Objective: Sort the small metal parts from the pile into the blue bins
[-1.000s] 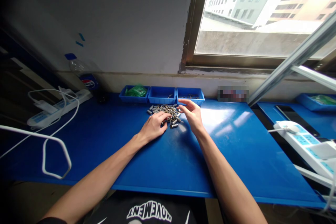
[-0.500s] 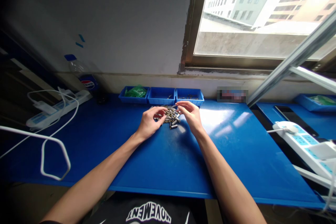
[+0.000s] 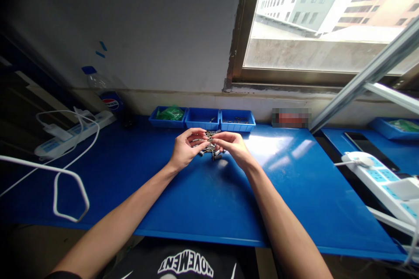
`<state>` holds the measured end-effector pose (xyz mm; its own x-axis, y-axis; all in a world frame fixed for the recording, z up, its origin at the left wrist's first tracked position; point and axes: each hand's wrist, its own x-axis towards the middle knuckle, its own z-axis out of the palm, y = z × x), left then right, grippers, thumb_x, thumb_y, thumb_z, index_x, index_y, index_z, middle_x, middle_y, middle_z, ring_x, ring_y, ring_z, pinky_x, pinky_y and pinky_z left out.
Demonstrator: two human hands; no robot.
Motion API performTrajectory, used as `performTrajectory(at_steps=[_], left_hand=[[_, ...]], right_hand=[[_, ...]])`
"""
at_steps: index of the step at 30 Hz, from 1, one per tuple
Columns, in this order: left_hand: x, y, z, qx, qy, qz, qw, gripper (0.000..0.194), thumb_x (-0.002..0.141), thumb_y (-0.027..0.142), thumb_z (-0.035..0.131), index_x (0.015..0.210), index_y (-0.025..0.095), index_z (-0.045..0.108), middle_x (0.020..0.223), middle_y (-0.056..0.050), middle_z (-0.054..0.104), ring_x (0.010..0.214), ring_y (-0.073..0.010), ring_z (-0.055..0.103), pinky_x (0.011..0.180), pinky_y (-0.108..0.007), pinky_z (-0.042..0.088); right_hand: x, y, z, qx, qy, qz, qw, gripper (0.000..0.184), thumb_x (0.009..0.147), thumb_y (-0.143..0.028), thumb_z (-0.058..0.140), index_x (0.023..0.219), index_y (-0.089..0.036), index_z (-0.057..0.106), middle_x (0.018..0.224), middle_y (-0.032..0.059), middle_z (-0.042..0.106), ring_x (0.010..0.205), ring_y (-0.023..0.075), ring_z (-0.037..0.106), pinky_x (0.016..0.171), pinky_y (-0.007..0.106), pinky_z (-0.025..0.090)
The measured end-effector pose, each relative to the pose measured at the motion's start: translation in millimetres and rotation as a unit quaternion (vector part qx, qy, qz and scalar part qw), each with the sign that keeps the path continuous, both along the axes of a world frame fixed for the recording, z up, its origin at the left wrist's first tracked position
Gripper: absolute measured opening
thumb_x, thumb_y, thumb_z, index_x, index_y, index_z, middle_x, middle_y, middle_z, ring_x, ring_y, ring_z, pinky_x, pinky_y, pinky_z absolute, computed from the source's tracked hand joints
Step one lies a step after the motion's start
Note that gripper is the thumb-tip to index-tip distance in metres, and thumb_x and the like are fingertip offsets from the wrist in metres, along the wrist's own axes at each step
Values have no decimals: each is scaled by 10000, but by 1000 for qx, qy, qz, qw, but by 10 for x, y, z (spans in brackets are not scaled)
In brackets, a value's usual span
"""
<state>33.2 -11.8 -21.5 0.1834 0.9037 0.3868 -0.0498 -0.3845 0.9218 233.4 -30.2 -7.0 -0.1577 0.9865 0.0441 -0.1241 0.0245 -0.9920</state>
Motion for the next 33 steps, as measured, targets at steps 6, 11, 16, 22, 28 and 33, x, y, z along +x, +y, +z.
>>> performTrajectory(at_steps=[6, 11, 16, 22, 28, 33], left_hand=[[-71, -20, 8, 175, 239, 34, 955, 200, 906, 176, 707, 1102, 202, 740, 1007, -54, 770, 916, -195, 730, 884, -362, 627], [-103, -39, -23, 259, 366, -63, 892, 144, 916, 148, 669, 1008, 201, 766, 1052, -82, 749, 1062, -252, 656, 965, -409, 578], [-106, -27, -35, 277, 421, -97, 858, 151, 976, 180, 632, 1027, 211, 771, 1104, -89, 729, 1070, -249, 612, 950, -394, 550], [-131, 24, -32, 295, 454, -95, 835, 153, 1020, 213, 592, 1014, 216, 745, 1118, -86, 696, 1044, -237, 590, 920, -371, 522], [-131, 32, -9, 308, 478, -88, 817, 138, 1032, 234, 576, 1014, 178, 702, 1094, -111, 685, 1020, -250, 592, 904, -386, 524], [-149, 54, 0, 280, 405, -85, 866, 90, 999, 156, 605, 981, 183, 689, 1002, -84, 727, 994, -233, 631, 906, -364, 541]], right_hand=[[49, 24, 35, 16, -60, -64, 996, 317, 750, -463, 874, 933, -208, 830, 760, 37, 764, 629, 176, 623, 587, 318, 486], [98, 60, 35, 81, -53, -196, 976, 379, 771, -498, 853, 1015, -213, 806, 1007, 96, 811, 766, 229, 715, 648, 357, 543], [134, 83, 17, 98, -39, -209, 972, 616, 747, -475, 873, 1298, -246, 718, 1413, 141, 693, 1010, 293, 759, 719, 392, 602], [146, 93, -40, 90, -46, -203, 974, 472, 780, -465, 834, 1179, -225, 753, 1312, 138, 742, 891, 253, 763, 723, 392, 609], [135, 88, -43, 75, -41, -199, 976, 428, 779, -444, 834, 1141, -229, 756, 1273, 129, 753, 862, 238, 753, 727, 389, 603], [130, 77, -28, 74, -42, -197, 977, 400, 783, -450, 824, 1108, -225, 754, 1195, 117, 779, 825, 222, 736, 717, 378, 596]])
